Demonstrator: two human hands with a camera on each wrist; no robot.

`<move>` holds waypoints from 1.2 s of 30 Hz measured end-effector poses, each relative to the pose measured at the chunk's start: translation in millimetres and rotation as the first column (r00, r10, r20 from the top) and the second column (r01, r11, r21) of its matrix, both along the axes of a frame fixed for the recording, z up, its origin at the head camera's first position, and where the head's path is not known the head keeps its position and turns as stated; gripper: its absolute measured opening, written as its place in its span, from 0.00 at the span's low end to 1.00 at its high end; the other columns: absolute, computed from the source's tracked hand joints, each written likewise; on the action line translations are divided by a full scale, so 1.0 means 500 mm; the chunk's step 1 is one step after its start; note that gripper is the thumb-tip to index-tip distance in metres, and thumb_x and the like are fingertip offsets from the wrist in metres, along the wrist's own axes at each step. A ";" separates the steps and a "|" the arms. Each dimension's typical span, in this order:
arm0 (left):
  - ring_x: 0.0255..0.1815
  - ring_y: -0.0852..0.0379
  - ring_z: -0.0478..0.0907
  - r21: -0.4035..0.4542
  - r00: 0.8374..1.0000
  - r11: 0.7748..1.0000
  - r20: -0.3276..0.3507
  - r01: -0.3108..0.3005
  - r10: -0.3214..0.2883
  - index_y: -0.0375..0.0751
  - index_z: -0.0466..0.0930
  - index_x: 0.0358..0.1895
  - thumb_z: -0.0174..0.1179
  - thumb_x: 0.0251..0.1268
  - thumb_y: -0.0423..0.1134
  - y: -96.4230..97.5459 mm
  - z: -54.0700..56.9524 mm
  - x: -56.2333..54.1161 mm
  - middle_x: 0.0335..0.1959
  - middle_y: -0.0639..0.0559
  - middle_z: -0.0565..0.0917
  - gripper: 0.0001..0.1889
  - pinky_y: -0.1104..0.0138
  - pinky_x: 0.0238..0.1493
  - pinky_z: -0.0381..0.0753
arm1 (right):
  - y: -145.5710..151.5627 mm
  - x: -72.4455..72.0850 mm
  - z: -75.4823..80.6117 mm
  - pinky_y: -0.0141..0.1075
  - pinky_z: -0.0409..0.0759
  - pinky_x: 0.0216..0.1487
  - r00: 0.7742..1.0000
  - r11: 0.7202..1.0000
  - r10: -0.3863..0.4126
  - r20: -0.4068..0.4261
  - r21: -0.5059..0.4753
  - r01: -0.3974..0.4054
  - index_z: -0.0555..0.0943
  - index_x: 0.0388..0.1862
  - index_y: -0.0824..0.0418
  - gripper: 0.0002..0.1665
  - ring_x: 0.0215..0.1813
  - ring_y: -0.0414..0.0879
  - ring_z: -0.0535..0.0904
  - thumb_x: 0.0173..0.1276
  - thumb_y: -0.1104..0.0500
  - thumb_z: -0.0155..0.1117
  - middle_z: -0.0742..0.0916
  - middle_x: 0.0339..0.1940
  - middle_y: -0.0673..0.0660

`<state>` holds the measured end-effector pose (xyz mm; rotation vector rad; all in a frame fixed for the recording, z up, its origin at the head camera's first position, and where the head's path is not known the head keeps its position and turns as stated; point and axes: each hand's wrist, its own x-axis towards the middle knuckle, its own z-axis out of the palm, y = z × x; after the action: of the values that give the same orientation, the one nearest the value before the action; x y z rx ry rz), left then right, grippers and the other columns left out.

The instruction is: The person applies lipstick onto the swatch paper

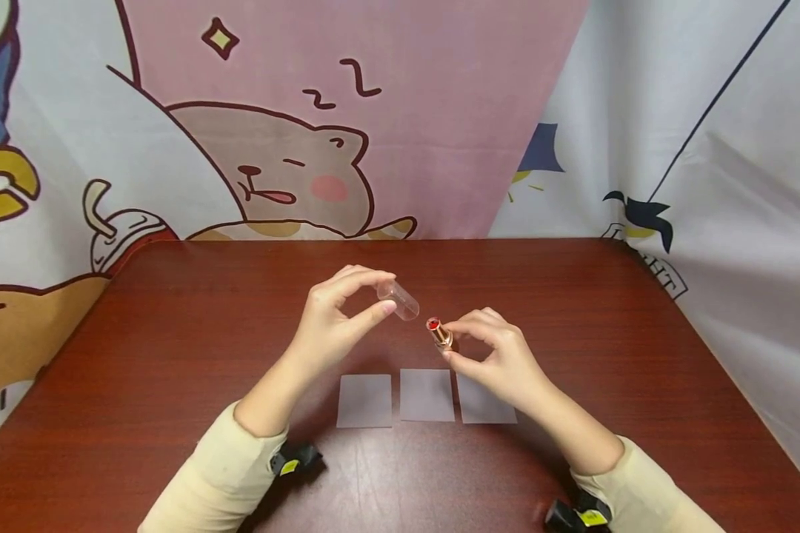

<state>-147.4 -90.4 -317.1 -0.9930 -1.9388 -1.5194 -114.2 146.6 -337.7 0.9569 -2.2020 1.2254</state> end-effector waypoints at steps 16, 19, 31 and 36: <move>0.39 0.55 0.78 -0.016 1.000 0.999 0.007 -0.030 0.030 0.32 0.83 0.45 0.69 0.49 0.22 -0.026 -0.004 -0.016 0.34 0.50 0.83 0.17 0.62 0.49 0.75 | -0.006 0.005 0.013 0.23 0.70 0.38 1.000 1.000 0.011 -0.009 -0.006 -0.011 0.84 0.34 0.69 0.19 0.33 0.45 0.75 0.39 0.79 0.72 0.84 0.29 0.53; 0.39 0.55 0.78 -0.011 0.999 0.999 0.012 -0.031 0.031 0.33 0.84 0.45 0.69 0.49 0.22 -0.030 -0.004 -0.019 0.33 0.50 0.83 0.17 0.63 0.48 0.75 | -0.001 -0.005 -0.003 0.23 0.70 0.38 1.000 1.000 0.009 -0.005 -0.008 -0.010 0.85 0.35 0.68 0.20 0.34 0.44 0.75 0.39 0.79 0.73 0.84 0.29 0.53; 0.39 0.55 0.77 -0.017 0.998 0.999 0.048 -0.027 0.028 0.34 0.84 0.46 0.69 0.49 0.22 -0.047 -0.013 -0.030 0.35 0.50 0.84 0.17 0.64 0.48 0.75 | 0.022 -0.031 -0.054 0.25 0.71 0.38 1.000 1.000 -0.008 0.011 0.006 0.008 0.85 0.36 0.65 0.21 0.35 0.44 0.75 0.40 0.75 0.76 0.84 0.30 0.51; 0.38 0.55 0.77 -0.028 0.997 0.999 0.062 -0.041 0.043 0.31 0.84 0.45 0.69 0.47 0.19 -0.049 -0.011 -0.028 0.34 0.47 0.83 0.18 0.67 0.47 0.75 | 0.016 -0.021 -0.036 0.24 0.71 0.39 1.000 1.000 -0.009 0.006 0.000 0.009 0.85 0.36 0.66 0.21 0.35 0.44 0.75 0.39 0.77 0.75 0.84 0.30 0.52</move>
<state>-161.7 -114.8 -322.8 -0.9203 -2.0158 -1.5218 -124.6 154.6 -355.5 0.9431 -2.2086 1.2259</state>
